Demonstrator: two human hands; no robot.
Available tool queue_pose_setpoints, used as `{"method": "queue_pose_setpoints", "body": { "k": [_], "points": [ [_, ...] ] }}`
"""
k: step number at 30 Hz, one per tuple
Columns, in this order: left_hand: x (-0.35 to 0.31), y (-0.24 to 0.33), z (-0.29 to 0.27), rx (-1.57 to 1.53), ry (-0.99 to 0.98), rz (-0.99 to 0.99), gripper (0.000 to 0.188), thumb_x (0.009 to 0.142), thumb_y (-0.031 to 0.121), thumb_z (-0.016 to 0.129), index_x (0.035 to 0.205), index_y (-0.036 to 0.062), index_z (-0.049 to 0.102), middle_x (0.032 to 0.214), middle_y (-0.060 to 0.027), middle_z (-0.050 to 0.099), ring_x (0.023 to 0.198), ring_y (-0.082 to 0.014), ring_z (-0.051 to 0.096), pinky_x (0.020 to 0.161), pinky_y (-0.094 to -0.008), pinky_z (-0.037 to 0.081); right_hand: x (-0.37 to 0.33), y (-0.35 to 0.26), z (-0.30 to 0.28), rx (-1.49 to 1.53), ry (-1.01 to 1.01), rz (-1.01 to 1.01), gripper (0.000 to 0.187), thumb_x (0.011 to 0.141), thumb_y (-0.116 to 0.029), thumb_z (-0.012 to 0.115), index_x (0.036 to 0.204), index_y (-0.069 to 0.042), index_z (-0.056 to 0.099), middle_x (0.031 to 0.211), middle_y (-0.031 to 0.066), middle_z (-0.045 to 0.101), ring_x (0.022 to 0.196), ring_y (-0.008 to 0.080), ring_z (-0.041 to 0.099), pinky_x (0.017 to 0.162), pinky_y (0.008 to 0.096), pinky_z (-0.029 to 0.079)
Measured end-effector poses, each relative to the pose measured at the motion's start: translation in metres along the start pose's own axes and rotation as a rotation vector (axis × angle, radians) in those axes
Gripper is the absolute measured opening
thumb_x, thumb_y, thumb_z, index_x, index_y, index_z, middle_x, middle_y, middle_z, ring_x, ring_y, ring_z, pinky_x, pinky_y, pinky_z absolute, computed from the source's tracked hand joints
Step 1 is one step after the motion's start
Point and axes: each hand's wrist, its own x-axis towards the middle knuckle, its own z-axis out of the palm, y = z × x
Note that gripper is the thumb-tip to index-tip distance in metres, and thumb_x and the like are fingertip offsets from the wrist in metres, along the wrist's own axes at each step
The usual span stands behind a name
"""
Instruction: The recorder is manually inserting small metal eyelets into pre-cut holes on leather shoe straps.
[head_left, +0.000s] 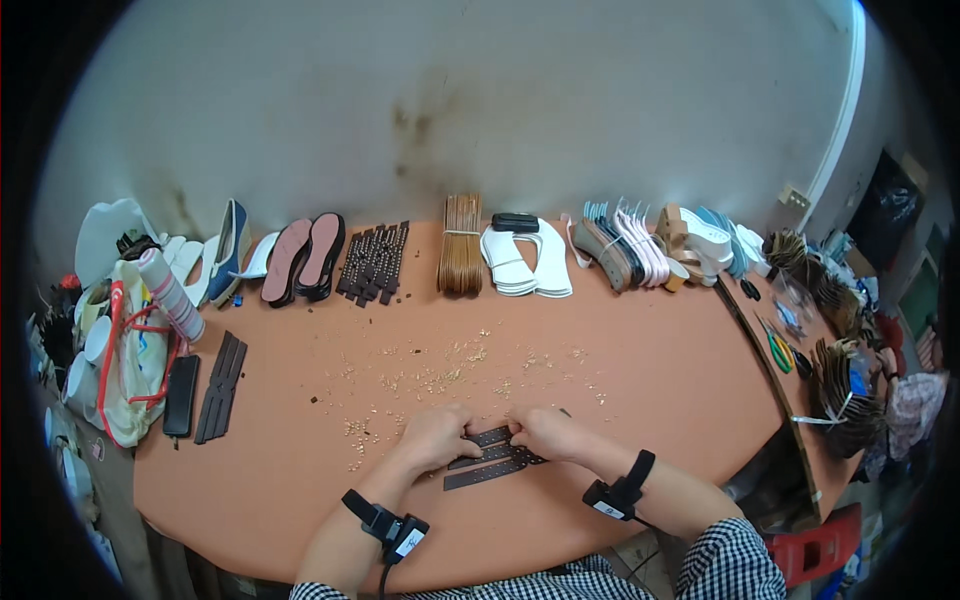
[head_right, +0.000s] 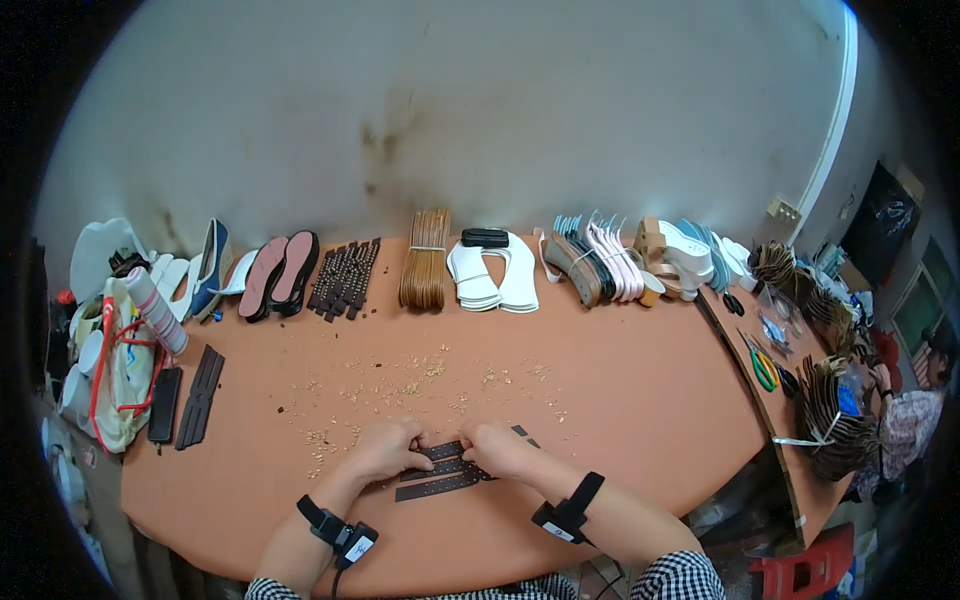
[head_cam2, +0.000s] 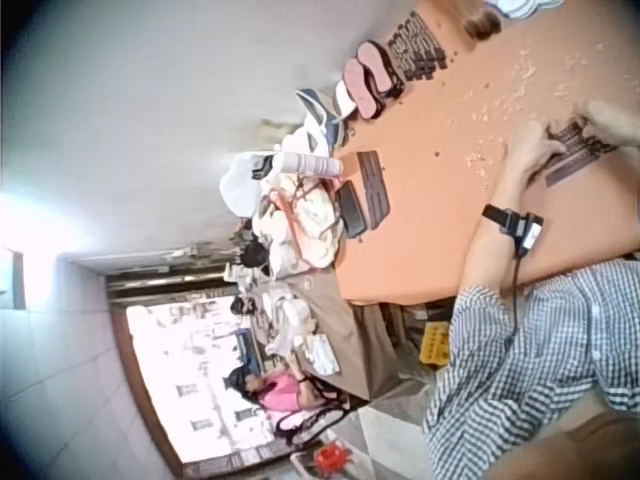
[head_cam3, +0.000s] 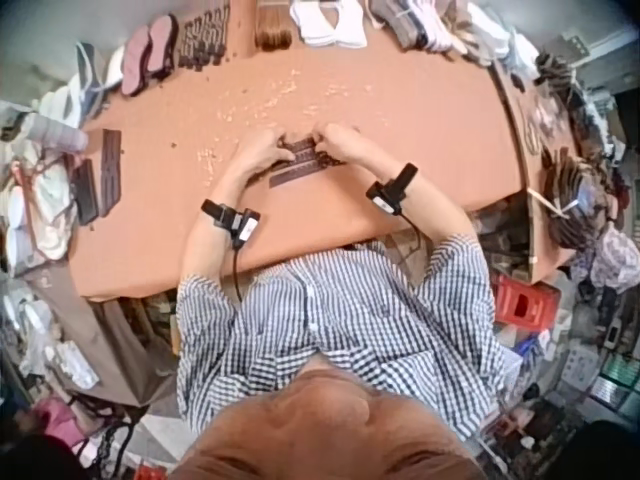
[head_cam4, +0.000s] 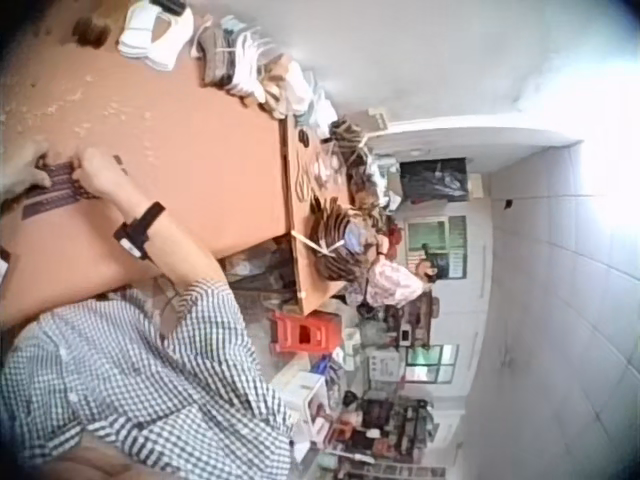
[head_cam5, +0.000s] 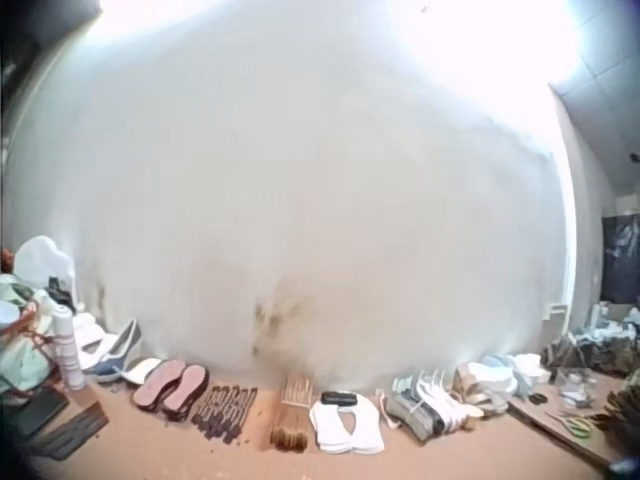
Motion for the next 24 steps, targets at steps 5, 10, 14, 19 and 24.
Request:
{"method": "queue_pose_setpoints", "body": {
  "k": [5, 10, 14, 19, 24],
  "points": [
    [0.001, 0.016, 0.002, 0.069, -0.073, -0.139, 0.028, 0.066, 0.027, 0.078, 0.081, 0.0081, 0.064, 0.076, -0.0095, 0.064, 0.075, -0.0272, 0.063, 0.064, -0.0366, 0.048, -0.008, 0.005, -0.013, 0.250, -0.145, 0.104, 0.017, 0.084, -0.019, 0.065, 0.089, -0.003, 0.062, 0.071, 0.0094, 0.064, 0.068, 0.0194, 0.062, 0.062, 0.0330, 0.048],
    [-0.012, 0.022, 0.003, 0.166, 0.033, -0.060, 0.024, 0.071, 0.026, 0.074, 0.087, 0.0095, 0.068, 0.081, -0.0126, 0.067, 0.080, -0.0303, 0.065, 0.069, -0.0416, 0.049, -0.021, 0.029, -0.038, 0.392, 0.034, 0.091, 0.020, 0.087, -0.021, 0.063, 0.093, -0.002, 0.064, 0.074, 0.0048, 0.063, 0.067, 0.0114, 0.058, 0.061, 0.0279, 0.047],
    [-0.003, 0.004, 0.005, -0.023, -0.035, -0.038, 0.025, 0.073, 0.025, 0.072, 0.093, 0.0106, 0.069, 0.085, -0.0134, 0.067, 0.082, -0.0304, 0.064, 0.072, -0.0404, 0.050, -0.031, 0.067, -0.040, 0.603, 0.204, 0.199, 0.020, 0.088, -0.020, 0.062, 0.092, -0.001, 0.062, 0.077, 0.0037, 0.061, 0.068, 0.0102, 0.056, 0.063, 0.0256, 0.046],
    [-0.002, -0.007, 0.008, -0.105, -0.069, 0.061, 0.029, 0.073, 0.020, 0.074, 0.100, 0.0103, 0.068, 0.083, -0.0091, 0.067, 0.077, -0.0252, 0.063, 0.068, -0.0352, 0.049, -0.023, 0.078, -0.046, 0.626, 0.306, 0.242, 0.019, 0.087, -0.018, 0.063, 0.090, 0.000, 0.061, 0.075, 0.0021, 0.059, 0.069, 0.0092, 0.054, 0.062, 0.0256, 0.045],
    [-0.008, -0.005, 0.002, -0.131, -0.058, 0.082, 0.028, 0.073, 0.020, 0.074, 0.098, 0.0099, 0.067, 0.084, -0.0072, 0.066, 0.078, -0.0213, 0.062, 0.068, -0.0319, 0.048, 0.033, 0.086, -0.065, 0.465, 0.258, 0.184, 0.014, 0.085, -0.014, 0.065, 0.090, -0.001, 0.062, 0.074, 0.0015, 0.060, 0.068, 0.0083, 0.056, 0.061, 0.0237, 0.046]
  ]
}}
